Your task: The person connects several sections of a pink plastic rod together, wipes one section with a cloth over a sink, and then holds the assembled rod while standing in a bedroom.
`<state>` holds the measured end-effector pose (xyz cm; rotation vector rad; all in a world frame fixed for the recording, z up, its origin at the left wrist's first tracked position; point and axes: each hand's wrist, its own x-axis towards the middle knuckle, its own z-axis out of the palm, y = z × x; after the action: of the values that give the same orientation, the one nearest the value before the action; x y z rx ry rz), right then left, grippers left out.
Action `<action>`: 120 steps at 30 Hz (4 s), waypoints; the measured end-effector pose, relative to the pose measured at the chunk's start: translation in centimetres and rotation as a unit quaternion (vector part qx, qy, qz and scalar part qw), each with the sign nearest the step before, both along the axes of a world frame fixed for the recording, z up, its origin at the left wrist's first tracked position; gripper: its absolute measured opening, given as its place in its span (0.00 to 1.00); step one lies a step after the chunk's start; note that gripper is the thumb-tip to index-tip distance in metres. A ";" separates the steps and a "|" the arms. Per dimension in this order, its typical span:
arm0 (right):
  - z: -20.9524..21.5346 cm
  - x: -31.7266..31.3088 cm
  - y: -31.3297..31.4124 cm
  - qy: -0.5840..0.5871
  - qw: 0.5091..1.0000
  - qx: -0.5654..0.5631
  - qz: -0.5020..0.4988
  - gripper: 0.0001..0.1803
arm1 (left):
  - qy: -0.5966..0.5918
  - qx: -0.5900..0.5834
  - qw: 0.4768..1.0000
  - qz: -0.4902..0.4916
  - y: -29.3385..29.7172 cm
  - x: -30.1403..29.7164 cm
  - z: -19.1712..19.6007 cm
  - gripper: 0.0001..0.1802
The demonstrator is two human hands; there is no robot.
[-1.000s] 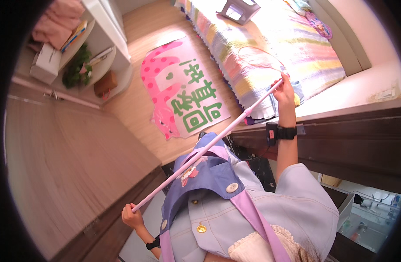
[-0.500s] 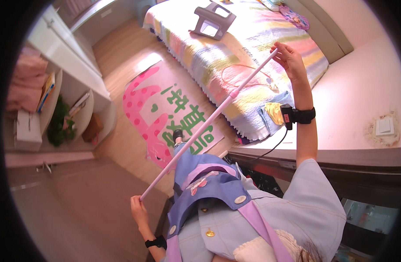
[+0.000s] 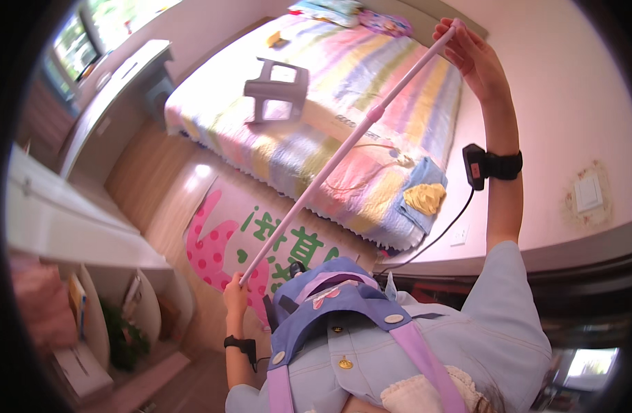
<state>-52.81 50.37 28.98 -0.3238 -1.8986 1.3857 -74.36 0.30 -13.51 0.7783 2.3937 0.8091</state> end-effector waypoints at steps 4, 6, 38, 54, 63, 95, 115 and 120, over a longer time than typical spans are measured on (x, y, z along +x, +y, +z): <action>0.1 1.8 1.4 0.001 0.982 -0.028 -0.186 0.19 | 0.032 0.006 0.999 -0.041 7.5 -2.8 -1.2 0.10; 0.0 4.5 4.0 0.129 0.958 -0.024 0.256 0.19 | 0.012 0.069 0.996 -0.052 11.4 -3.4 -1.3 0.13; 6.0 7.5 23.2 0.049 0.984 0.084 -0.150 0.16 | -0.383 0.178 0.726 -0.543 60.4 5.8 2.6 0.09; 7.3 7.6 19.7 -0.015 0.976 0.127 -0.176 0.24 | -0.064 0.193 0.681 -0.703 69.1 5.6 8.7 0.08; 2.8 6.2 20.9 -0.197 0.914 0.167 -0.313 0.20 | -0.484 0.261 0.526 -0.649 71.7 10.5 23.1 0.16; 0.0 6.2 19.3 0.007 0.981 0.096 -0.167 0.48 | -0.191 0.461 0.730 -0.467 73.9 9.0 29.1 0.09; -2.0 6.0 22.7 0.085 0.938 0.106 -0.318 0.30 | -0.211 0.486 0.723 -0.445 73.9 9.3 29.2 0.12; -2.4 6.9 22.4 0.021 0.956 0.138 -0.259 0.35 | -0.174 0.453 0.766 -0.421 74.0 8.7 29.3 0.12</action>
<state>-45.89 72.79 26.61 -0.5957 -1.7736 0.7650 -65.69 74.25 15.75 1.6894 0.9768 1.4882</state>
